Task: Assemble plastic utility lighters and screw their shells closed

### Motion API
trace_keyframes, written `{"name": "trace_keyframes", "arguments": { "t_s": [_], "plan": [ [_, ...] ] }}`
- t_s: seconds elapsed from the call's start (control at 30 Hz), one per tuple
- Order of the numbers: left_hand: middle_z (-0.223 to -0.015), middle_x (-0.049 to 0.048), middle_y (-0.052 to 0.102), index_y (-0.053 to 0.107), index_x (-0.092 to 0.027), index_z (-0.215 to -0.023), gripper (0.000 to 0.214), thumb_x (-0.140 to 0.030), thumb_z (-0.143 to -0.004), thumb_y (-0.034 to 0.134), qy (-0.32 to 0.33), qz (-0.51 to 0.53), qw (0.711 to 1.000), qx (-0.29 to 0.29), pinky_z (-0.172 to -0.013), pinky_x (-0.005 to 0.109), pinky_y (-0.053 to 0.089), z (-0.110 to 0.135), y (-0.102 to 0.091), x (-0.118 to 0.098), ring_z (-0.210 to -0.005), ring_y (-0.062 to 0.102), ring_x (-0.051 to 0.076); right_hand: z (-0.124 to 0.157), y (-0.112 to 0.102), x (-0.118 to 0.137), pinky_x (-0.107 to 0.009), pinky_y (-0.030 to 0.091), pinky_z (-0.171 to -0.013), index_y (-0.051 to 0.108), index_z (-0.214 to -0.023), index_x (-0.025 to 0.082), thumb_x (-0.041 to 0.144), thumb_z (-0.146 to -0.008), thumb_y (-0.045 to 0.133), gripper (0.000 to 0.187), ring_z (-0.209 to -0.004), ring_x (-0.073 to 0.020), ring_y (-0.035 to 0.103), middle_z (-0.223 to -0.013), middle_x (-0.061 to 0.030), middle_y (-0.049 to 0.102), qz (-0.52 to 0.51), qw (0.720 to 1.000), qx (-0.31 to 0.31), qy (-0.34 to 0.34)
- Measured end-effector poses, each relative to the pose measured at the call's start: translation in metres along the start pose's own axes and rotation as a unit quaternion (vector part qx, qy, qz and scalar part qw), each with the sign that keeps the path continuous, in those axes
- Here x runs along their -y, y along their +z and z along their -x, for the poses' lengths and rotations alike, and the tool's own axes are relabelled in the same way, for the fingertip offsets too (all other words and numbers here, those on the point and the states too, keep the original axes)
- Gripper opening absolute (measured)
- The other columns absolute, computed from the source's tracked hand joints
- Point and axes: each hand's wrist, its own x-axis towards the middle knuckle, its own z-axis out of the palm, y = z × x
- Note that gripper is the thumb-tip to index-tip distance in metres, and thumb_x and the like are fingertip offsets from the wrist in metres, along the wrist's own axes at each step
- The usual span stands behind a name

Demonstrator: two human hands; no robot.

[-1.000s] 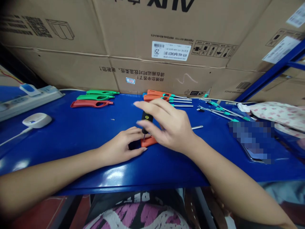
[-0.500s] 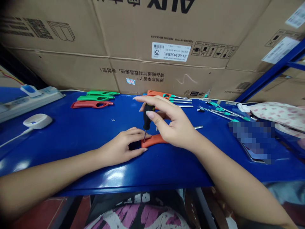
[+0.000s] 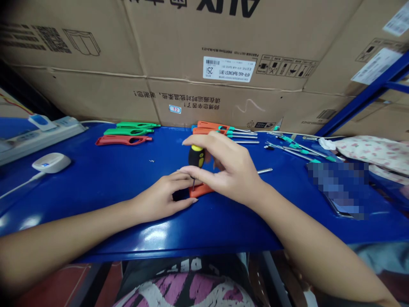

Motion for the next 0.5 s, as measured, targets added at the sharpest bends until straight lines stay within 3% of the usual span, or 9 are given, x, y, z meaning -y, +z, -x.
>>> {"name": "trace_keyframes", "arguments": {
  "t_s": [0.07,0.17,0.23,0.4,0.5],
  "plan": [
    [-0.115,0.0096,0.069,0.067,-0.014,-0.116,0.029,-0.022,-0.088,0.068,0.001,0.004,1.0,-0.001,-0.099,0.041,0.05,0.0003,0.0002,0.0001,-0.109,0.061,0.024,-0.0001,0.0002,0.0008,-0.03,0.058,-0.066,0.066,-0.118,0.024,0.03,-0.089,0.069,0.029,-0.087,-0.02,0.067,-0.115,-0.0084,0.068,-0.012,1.0,-0.012,0.006],
    [-0.115,0.0092,0.068,0.068,-0.014,-0.116,0.029,-0.022,-0.088,0.069,-0.002,0.009,1.0,-0.001,-0.099,0.04,0.05,0.0005,0.0004,0.0,-0.109,0.06,0.023,-0.0006,-0.0005,0.0007,-0.027,0.057,-0.058,0.057,-0.135,0.026,0.024,-0.1,0.051,0.036,-0.075,-0.0138,0.067,-0.125,-0.0085,0.065,-0.127,0.989,0.044,0.067],
    [-0.115,0.009,0.068,0.068,-0.014,-0.116,0.029,-0.021,-0.088,0.069,-0.003,0.012,1.0,0.0,-0.099,0.04,0.05,0.0006,0.0006,0.0001,-0.109,0.06,0.023,-0.0011,-0.001,-0.0013,-0.026,0.056,-0.055,0.056,-0.137,0.027,0.023,-0.1,0.051,0.037,-0.066,-0.0112,0.064,-0.117,-0.0062,0.069,-0.174,0.98,0.055,0.078],
    [-0.118,0.0093,0.067,0.067,-0.015,-0.119,0.032,-0.022,-0.089,0.068,0.004,0.013,1.0,-0.006,-0.102,0.04,0.049,0.0008,0.0015,0.0012,-0.112,0.059,0.023,-0.0027,-0.0029,-0.0065,-0.033,0.058,-0.068,0.073,-0.111,0.027,0.031,-0.085,0.075,0.026,-0.074,-0.0172,0.064,-0.097,-0.005,0.072,-0.048,0.998,-0.05,-0.007],
    [-0.116,0.0092,0.068,0.068,-0.015,-0.119,0.031,-0.023,-0.089,0.068,0.001,0.011,1.0,-0.003,-0.101,0.039,0.05,0.0006,0.0013,0.0008,-0.11,0.06,0.022,-0.0027,-0.0057,-0.0042,-0.031,0.058,-0.065,0.064,-0.13,0.028,0.03,-0.098,0.056,0.033,-0.068,-0.0133,0.062,-0.109,-0.0061,0.071,-0.084,0.996,0.011,0.012]
  ]
}}
